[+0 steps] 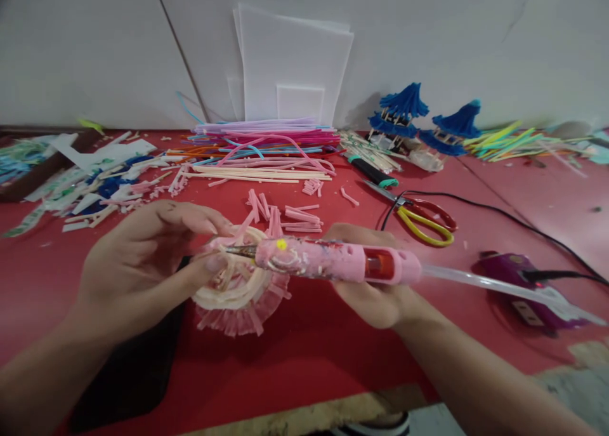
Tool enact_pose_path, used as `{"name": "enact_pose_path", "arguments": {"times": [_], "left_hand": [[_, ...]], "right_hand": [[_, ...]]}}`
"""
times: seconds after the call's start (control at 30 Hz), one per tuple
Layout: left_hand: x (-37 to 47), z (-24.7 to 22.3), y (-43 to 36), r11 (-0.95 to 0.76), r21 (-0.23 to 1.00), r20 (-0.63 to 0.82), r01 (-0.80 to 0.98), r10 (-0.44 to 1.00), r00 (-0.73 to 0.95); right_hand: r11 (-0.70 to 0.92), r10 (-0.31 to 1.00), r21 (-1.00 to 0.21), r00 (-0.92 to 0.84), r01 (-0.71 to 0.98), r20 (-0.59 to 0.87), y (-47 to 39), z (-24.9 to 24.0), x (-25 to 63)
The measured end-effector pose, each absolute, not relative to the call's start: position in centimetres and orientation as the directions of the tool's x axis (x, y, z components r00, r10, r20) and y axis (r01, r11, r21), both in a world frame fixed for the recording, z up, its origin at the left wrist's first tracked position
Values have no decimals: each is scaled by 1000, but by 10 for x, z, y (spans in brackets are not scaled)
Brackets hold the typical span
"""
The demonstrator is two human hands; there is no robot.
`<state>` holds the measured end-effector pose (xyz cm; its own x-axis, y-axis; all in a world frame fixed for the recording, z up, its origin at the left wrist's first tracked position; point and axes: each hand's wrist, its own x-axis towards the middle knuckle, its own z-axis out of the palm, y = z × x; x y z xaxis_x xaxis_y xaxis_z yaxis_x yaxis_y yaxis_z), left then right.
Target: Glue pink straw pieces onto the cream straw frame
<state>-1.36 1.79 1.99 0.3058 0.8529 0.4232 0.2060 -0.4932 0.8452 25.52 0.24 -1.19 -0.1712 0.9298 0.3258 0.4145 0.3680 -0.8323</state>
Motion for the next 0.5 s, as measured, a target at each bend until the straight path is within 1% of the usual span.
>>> {"name": "enact_pose_path", "arguments": {"times": [0.07, 0.13, 0.2, 0.3, 0.5], "left_hand": [[-13, 20, 19, -513, 842, 450, 166, 839, 307], [-12, 20, 20, -525, 838, 464, 147, 828, 314], [-12, 20, 21, -522, 840, 459, 150, 829, 319], [-12, 21, 21, -505, 849, 439, 156, 838, 325], [-13, 19, 23, -520, 848, 462, 101, 820, 337]], "right_hand": [[417, 908, -808, -223, 417, 354, 1, -15, 256], [455, 890, -778, -233, 433, 391, 0, -18, 257], [472, 882, -761, -244, 444, 404, 0, -21, 257], [504, 863, -757, -281, 416, 420, 1, -22, 258], [541, 841, -750, -254, 379, 478, 1, -18, 256]]}}
